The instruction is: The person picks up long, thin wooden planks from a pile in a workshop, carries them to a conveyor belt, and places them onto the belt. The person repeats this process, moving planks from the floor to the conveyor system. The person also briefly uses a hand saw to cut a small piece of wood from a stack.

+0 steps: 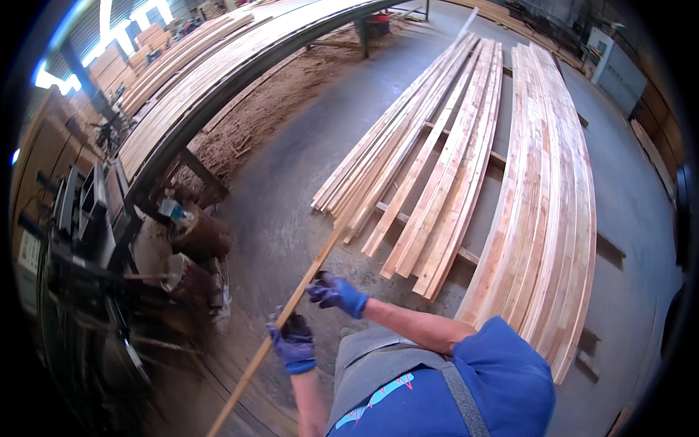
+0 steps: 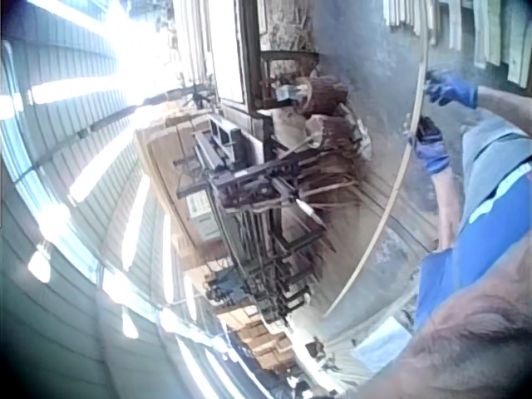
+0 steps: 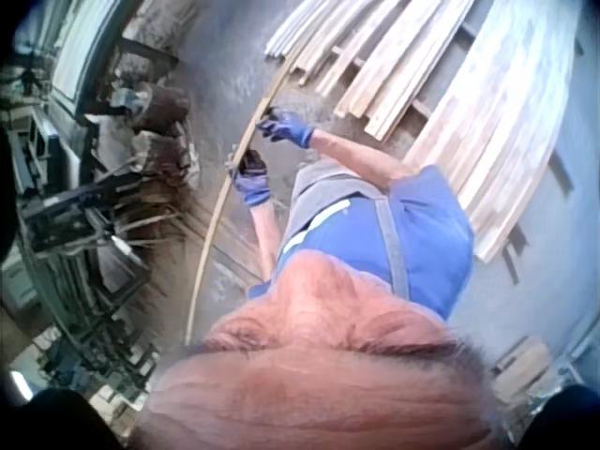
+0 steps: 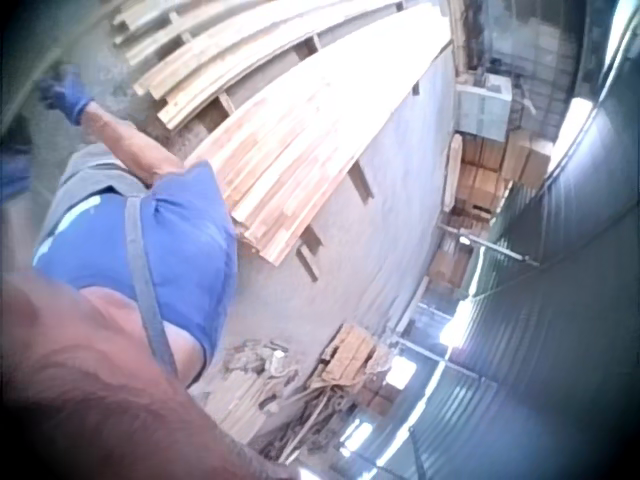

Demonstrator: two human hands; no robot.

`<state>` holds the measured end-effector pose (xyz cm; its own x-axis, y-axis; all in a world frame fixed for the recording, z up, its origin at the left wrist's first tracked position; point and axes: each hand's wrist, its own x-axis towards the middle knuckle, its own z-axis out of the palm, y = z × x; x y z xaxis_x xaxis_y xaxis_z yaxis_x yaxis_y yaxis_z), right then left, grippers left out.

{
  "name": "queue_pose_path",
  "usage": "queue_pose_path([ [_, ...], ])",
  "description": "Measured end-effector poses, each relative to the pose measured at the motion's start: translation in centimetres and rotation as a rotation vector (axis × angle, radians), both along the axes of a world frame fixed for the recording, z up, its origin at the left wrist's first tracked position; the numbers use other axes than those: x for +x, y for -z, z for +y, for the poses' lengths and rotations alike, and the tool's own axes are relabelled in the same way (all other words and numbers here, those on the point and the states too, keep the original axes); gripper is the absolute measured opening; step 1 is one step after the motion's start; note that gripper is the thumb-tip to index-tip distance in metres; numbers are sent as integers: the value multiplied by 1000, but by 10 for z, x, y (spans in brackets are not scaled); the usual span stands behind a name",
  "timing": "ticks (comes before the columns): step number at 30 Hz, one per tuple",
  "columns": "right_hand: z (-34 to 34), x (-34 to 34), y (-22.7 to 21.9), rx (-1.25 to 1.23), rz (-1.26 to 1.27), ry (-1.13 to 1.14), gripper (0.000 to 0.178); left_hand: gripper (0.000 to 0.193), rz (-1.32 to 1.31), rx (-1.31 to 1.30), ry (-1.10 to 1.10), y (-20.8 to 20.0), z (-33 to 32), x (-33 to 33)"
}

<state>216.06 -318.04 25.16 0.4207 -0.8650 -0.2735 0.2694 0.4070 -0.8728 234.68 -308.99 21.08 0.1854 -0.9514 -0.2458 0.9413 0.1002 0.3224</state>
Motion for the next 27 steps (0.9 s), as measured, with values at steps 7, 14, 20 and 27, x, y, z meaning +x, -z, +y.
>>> queue_pose_path([
  [7,-196,83,31,154,-92,286,32,43,-141,331,390,-26,-167,33],
  [14,-431,53,14,124,21,384,29,53,-2372,180,49,-101,-271,142],
  [20,-601,55,-5,113,17,314,33,55,-2631,685,653,5,-258,308],
  [27,-791,75,11,52,57,346,30,42,-2557,607,630,69,-420,357],
])
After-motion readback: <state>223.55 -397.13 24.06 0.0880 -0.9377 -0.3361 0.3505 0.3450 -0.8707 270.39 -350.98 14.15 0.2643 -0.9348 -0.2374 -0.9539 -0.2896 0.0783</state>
